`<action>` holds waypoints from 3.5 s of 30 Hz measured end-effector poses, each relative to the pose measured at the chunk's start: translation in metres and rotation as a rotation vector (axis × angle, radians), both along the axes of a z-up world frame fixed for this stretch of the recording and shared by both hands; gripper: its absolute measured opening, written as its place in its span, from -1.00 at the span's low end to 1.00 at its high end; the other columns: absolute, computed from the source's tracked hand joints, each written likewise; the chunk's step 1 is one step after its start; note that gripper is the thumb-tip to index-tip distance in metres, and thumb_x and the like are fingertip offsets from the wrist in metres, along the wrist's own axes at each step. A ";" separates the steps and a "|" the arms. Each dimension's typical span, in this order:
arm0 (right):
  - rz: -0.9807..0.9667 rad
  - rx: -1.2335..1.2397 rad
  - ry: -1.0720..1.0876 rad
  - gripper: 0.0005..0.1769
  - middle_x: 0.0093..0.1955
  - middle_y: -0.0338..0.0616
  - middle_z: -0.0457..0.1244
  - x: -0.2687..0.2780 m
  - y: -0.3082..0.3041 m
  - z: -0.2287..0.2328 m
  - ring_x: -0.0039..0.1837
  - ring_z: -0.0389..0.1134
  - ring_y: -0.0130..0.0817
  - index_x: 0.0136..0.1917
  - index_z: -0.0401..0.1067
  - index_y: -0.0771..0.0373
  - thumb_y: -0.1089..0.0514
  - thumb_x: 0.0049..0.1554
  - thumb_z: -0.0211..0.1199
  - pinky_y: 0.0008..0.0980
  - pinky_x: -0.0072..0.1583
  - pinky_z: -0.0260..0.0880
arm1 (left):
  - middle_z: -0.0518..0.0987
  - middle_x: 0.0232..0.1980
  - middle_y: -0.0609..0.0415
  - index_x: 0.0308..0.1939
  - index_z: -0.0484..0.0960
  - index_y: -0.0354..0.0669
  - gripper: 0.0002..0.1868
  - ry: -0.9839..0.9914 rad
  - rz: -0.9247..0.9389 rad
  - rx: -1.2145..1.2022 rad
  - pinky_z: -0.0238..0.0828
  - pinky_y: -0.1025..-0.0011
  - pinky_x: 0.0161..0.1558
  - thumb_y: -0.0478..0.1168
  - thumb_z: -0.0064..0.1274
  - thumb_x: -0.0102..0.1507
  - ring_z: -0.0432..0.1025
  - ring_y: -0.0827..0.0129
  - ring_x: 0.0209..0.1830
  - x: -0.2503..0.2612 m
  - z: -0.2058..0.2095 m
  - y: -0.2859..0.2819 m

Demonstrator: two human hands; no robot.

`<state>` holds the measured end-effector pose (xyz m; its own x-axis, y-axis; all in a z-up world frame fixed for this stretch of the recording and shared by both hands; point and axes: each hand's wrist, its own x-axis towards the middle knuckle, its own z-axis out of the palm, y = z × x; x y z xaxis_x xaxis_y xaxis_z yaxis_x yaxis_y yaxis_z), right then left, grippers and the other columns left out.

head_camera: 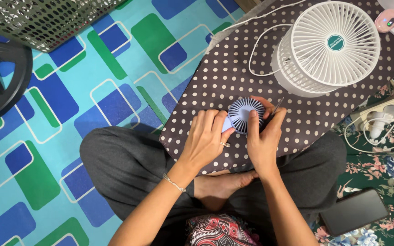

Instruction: The person sits on the floor and uses a small screwdriver to remove screws from a portable electric fan. They remove the front grille, then the back cover, and continue unscrewing components to disassemble the fan.

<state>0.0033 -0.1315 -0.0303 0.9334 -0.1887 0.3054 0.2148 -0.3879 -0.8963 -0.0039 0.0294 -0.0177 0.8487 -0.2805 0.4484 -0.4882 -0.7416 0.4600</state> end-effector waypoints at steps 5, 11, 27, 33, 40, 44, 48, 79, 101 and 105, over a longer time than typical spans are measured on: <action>-0.023 -0.029 0.076 -0.75 0.16 0.15 0.32 0.000 -0.001 -0.001 -0.03 0.24 -0.30 0.07 0.02 0.33 0.19 0.41 0.07 -0.34 0.06 0.32 | 0.45 0.01 -0.04 0.11 0.50 -0.31 -0.60 0.032 0.013 -0.021 0.36 0.15 -0.01 -0.10 0.14 0.33 0.37 0.08 -0.04 -0.001 -0.001 0.000; 0.007 0.006 0.094 -0.74 0.21 0.14 0.36 0.003 0.000 0.003 -0.15 0.33 -0.33 0.06 -0.01 0.32 0.20 0.40 0.05 -0.35 -0.10 0.35 | 0.44 -0.01 -0.05 0.09 0.51 -0.33 -0.59 0.054 0.034 -0.033 0.38 0.15 -0.04 -0.10 0.15 0.32 0.37 0.07 -0.07 -0.002 0.000 -0.002; 0.176 0.576 0.023 -0.66 0.35 0.14 0.21 0.023 0.002 0.015 0.26 0.37 -0.25 0.05 -0.05 0.22 0.31 0.35 0.15 -0.33 0.22 0.50 | 0.49 -0.02 -0.17 0.09 0.50 -0.37 -0.66 0.300 0.270 -0.492 0.37 0.14 0.00 -0.11 -0.17 0.49 0.46 0.00 -0.03 0.024 0.011 -0.024; 0.281 0.654 0.141 -0.55 0.25 0.12 0.22 -0.002 0.021 0.009 0.33 0.38 -0.21 0.03 -0.04 0.21 0.43 0.22 0.25 -0.29 0.27 0.48 | 0.55 -0.16 0.00 0.09 0.51 -0.33 -0.59 0.473 0.074 -1.133 0.41 0.42 -0.15 -0.02 -0.28 0.58 0.40 0.47 -0.19 0.028 -0.002 -0.037; 0.103 0.215 0.262 -0.49 0.00 0.10 0.23 -0.006 0.020 0.022 0.09 0.42 -0.24 0.06 0.03 0.29 0.28 0.14 0.39 -0.30 0.07 0.48 | 0.61 -0.24 0.02 0.05 0.44 -0.27 -0.59 0.562 -0.012 -1.243 0.49 0.52 -0.32 0.01 -0.36 0.54 0.51 0.48 -0.34 0.022 0.003 -0.045; -0.035 0.020 0.172 -0.57 -0.04 0.09 0.28 -0.015 0.029 0.030 0.02 0.45 -0.22 0.11 0.07 0.33 0.18 0.22 0.30 -0.24 0.02 0.42 | 0.64 -0.25 0.00 0.02 0.45 -0.30 -0.58 0.490 0.171 -1.162 0.48 0.51 -0.37 -0.02 -0.39 0.54 0.49 0.47 -0.42 0.024 0.011 -0.055; -0.045 0.047 0.158 -0.61 -0.05 0.14 0.24 -0.020 0.032 0.032 -0.09 0.38 -0.10 0.11 0.04 0.37 0.17 0.29 0.22 -0.19 -0.03 0.37 | 0.68 -0.25 0.00 0.01 0.44 -0.30 -0.60 0.503 0.262 -1.092 0.47 0.46 -0.43 -0.04 -0.40 0.52 0.50 0.46 -0.44 0.024 0.018 -0.057; -0.026 0.003 0.098 -0.77 0.13 0.20 0.36 -0.019 0.036 0.008 -0.05 0.47 -0.01 0.05 0.00 0.32 0.22 0.38 0.03 -0.18 -0.05 0.41 | 0.61 -0.21 -0.24 -0.10 0.44 -0.33 -0.63 0.459 0.324 -0.690 0.43 0.05 -0.18 -0.05 -0.28 0.47 0.54 -0.12 -0.25 0.009 0.019 -0.051; 0.116 -0.236 0.117 -0.85 -0.41 0.02 0.26 -0.030 0.006 0.057 -0.42 0.31 -0.17 -0.06 0.39 0.32 0.22 0.33 0.10 -0.24 -0.31 0.24 | 0.59 0.23 -0.13 0.24 0.47 -0.34 -0.61 0.615 -0.092 -1.542 0.53 0.22 0.24 -0.12 -0.09 0.45 0.52 0.22 0.23 0.023 -0.007 -0.012; 0.119 -0.269 0.022 -0.90 -0.35 0.01 0.30 -0.034 0.007 0.066 -0.41 0.31 -0.24 -0.03 0.41 0.33 0.25 0.32 0.13 -0.29 -0.32 0.23 | 0.59 0.24 -0.14 0.23 0.49 -0.36 -0.62 0.638 -0.005 -1.546 0.51 0.23 0.16 -0.17 -0.04 0.42 0.52 0.22 0.21 0.018 0.004 -0.012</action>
